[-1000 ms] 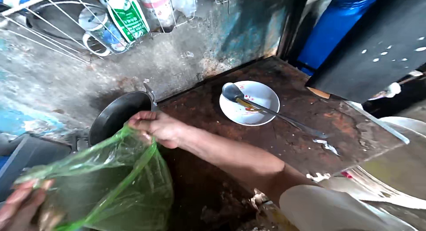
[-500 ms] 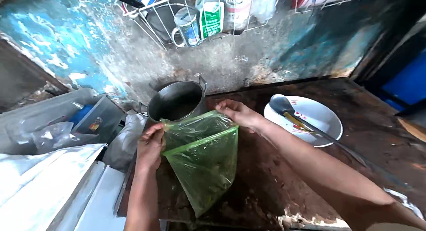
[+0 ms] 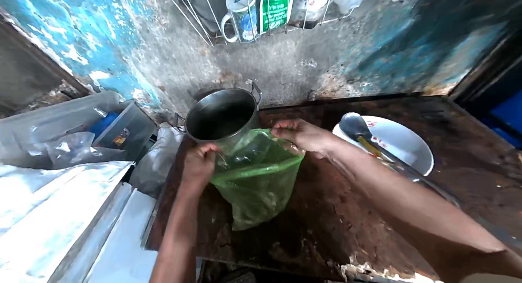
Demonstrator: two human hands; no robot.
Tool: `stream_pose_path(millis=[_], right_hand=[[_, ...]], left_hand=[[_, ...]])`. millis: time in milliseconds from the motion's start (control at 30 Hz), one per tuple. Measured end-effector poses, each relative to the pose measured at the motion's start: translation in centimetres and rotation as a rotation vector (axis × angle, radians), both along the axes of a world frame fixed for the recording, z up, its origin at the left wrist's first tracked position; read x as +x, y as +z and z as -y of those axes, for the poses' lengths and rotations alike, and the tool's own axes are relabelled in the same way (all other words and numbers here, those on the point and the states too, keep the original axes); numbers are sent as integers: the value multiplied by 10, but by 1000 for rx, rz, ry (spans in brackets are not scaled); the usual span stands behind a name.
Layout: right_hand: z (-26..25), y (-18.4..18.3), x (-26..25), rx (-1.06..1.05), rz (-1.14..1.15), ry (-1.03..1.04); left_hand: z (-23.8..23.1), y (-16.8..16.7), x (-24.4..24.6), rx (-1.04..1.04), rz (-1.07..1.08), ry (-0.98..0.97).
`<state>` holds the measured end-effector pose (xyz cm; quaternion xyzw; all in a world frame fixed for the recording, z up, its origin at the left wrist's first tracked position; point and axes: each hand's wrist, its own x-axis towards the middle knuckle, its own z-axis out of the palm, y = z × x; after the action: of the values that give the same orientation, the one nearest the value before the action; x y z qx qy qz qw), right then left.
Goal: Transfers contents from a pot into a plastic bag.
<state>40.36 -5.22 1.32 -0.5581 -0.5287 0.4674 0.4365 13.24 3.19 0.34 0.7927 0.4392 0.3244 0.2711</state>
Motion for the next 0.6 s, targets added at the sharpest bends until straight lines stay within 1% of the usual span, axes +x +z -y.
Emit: stream_pose_path(millis=[33,100,167,233,300,367,467,500,533,600], right_hand=[[-5,-7,4,-41,-67,-29],[-18,-24,10,-117,-240,-70],[-34,-46,12,-188,-345,-132],[-49,-68,11,-258,-313,-180],[-63,-82,11,-305,-280,-234],[-81,-85,12,-300,-342,-273],[-110,-71,10,-296,-471,-350],[-119,-65,8,-324,-457,-367],[-127,-60,7,-357,-392,-377],[-137,-50,4,-417,-210,-362]], left_hand=[[1,-8,1,-30,-85,-26],[6,-18,6,-157,-273,-66],[5,-30,12,-284,-393,-92],[-4,-47,14,-358,-412,-78],[-19,-59,15,-403,-387,-8],[-36,-64,15,-468,-257,117],[-54,-63,17,-646,190,305],[-58,-59,17,-697,292,323],[-62,-55,15,-731,338,318],[-69,-51,9,-747,347,308]])
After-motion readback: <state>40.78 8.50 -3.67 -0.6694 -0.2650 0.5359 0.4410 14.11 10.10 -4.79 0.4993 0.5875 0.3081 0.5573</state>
